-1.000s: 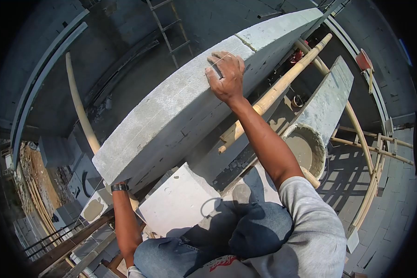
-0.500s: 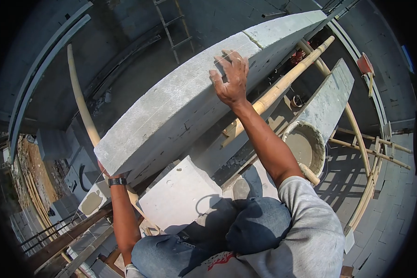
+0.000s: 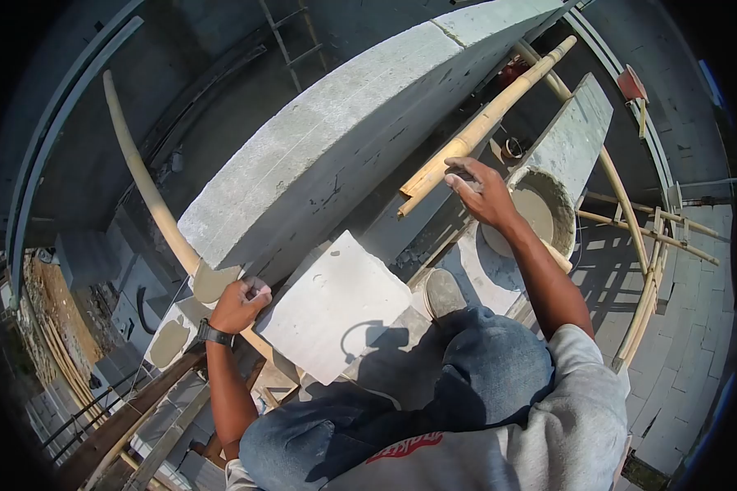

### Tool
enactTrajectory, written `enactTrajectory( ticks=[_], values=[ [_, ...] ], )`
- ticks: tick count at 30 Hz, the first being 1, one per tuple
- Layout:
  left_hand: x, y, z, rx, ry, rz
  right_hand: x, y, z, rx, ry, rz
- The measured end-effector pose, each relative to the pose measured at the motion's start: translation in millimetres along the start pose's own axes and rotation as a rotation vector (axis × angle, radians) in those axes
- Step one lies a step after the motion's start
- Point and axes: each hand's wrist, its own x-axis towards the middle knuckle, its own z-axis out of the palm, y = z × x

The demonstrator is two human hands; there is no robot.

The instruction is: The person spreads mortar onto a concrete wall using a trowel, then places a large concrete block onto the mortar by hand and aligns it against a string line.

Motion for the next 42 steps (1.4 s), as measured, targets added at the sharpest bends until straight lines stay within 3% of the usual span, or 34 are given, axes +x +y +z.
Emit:
enactTrajectory(
  ticks=[1, 2, 5, 7, 10, 11, 15, 17, 19, 21, 25, 30, 32, 35, 38, 41, 42],
  values=[
    [-2.4, 13.5, 5.9, -0.058, -0.158, -0.007, -28.3, -6.5, 1.2, -0.018, -0.113, 0.077],
    [1.1, 21.8, 9.9, 0.020, -0.187, 0.035, -55.8, -13.8, 4.8, 0.031, -0.190, 0.182],
    [14.5, 56.8, 21.4, 0.174, -0.106, 0.163, -150.0, -38.4, 32.8, 0.125, -0.356, 0.384],
    [21.1, 71.6, 20.9, 0.274, -0.135, 0.235, -179.4, -59.2, 11.1, 0.323, -0.938, 0.397],
    [25.9, 86.7, 23.7, 0.391, -0.171, 0.325, -212.0, -68.7, 12.1, 0.397, -0.832, 0.526],
    [24.2, 90.8, 24.5, 0.440, -0.161, 0.340, -227.2, -23.7, 44.0, 0.447, -0.986, 0.460],
    [1.0, 96.4, 34.7, 0.518, -0.116, 0.264, -229.7, 14.2, 72.0, 0.928, -0.662, 0.783],
    [-0.7, 95.0, 40.0, 0.492, -0.092, 0.273, -240.0, 30.4, 77.8, 1.244, -0.375, 0.926],
    [-6.3, 97.8, 48.0, 0.528, -0.041, 0.314, -224.1, 53.0, 74.3, 1.576, 0.034, 0.971],
    [-9.2, 102.3, 53.2, 0.631, -0.056, 0.298, -219.1, 93.8, 84.5, 1.717, 0.357, 0.942],
    [-6.8, 126.8, 58.2, 0.892, -0.202, 0.191, -218.3, 145.0, 87.1, 2.126, 0.812, 1.011],
    [32.5, 191.6, 99.3, 0.987, -0.350, 0.326, -215.7, 165.6, 69.5, 2.340, 0.925, 0.789],
    [54.3, 232.9, 135.3, 0.974, -0.383, 0.402, -215.2, 166.6, 65.7, 2.335, 0.924, 0.853],
    [97.4, 277.4, 199.3, 0.768, -0.458, 0.498, -228.7, 186.8, 69.0, 2.206, 0.895, 0.958],
    [132.1, 296.0, 283.6, 0.194, -0.567, 0.188, -246.0, 200.9, 59.5, 1.969, 1.008, 1.151],
    [143.8, 300.3, 383.4, -0.500, -0.504, -0.165, -278.4, 251.3, 62.1, 1.920, 1.257, 1.115],
    [143.8, 293.4, 412.7, -0.644, -0.464, -0.175, -293.5, 266.6, 61.2, 1.839, 1.312, 1.120]
  ],
)
